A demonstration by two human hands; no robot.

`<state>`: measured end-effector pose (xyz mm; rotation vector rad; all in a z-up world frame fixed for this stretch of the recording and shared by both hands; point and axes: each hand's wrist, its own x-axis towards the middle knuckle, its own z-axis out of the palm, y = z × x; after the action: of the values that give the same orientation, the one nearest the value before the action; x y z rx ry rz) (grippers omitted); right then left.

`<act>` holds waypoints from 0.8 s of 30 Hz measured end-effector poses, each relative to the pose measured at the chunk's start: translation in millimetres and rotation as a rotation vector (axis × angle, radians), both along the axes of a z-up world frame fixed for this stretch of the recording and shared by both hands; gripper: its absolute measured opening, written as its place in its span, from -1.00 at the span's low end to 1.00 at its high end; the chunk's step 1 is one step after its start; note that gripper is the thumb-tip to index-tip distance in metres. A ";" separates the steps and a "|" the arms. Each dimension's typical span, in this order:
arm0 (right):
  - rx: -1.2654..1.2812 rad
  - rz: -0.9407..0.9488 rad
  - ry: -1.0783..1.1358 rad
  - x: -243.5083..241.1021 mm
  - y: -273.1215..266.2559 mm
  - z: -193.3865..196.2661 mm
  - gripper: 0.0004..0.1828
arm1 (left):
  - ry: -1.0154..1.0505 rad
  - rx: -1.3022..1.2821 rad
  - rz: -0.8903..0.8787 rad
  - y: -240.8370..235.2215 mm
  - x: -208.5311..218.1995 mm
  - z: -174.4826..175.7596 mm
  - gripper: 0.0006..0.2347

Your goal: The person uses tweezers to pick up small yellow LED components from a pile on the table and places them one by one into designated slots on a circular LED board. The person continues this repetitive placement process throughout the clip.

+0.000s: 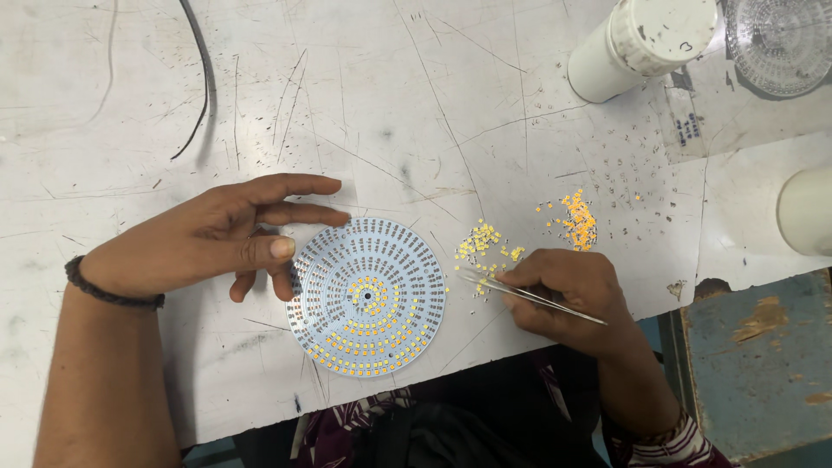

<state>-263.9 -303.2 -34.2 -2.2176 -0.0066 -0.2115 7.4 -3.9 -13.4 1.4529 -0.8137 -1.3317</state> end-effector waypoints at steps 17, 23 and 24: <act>0.092 0.267 0.083 19.5 -3.8 -1.3 -0.80 | -0.024 -0.059 -0.015 2.9 -1.9 3.7 -0.42; -0.018 0.392 0.147 41.5 -4.6 -3.4 -0.80 | -0.072 -0.041 -0.005 1.9 -2.3 1.9 -0.40; -0.040 0.396 0.151 42.7 -3.9 -3.3 -0.80 | -0.076 -0.033 0.001 2.1 -2.5 1.5 -0.40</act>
<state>-221.2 -307.1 -37.5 -2.2143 -0.3663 0.1752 5.0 -1.8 -11.8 1.4846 -0.8799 -1.2626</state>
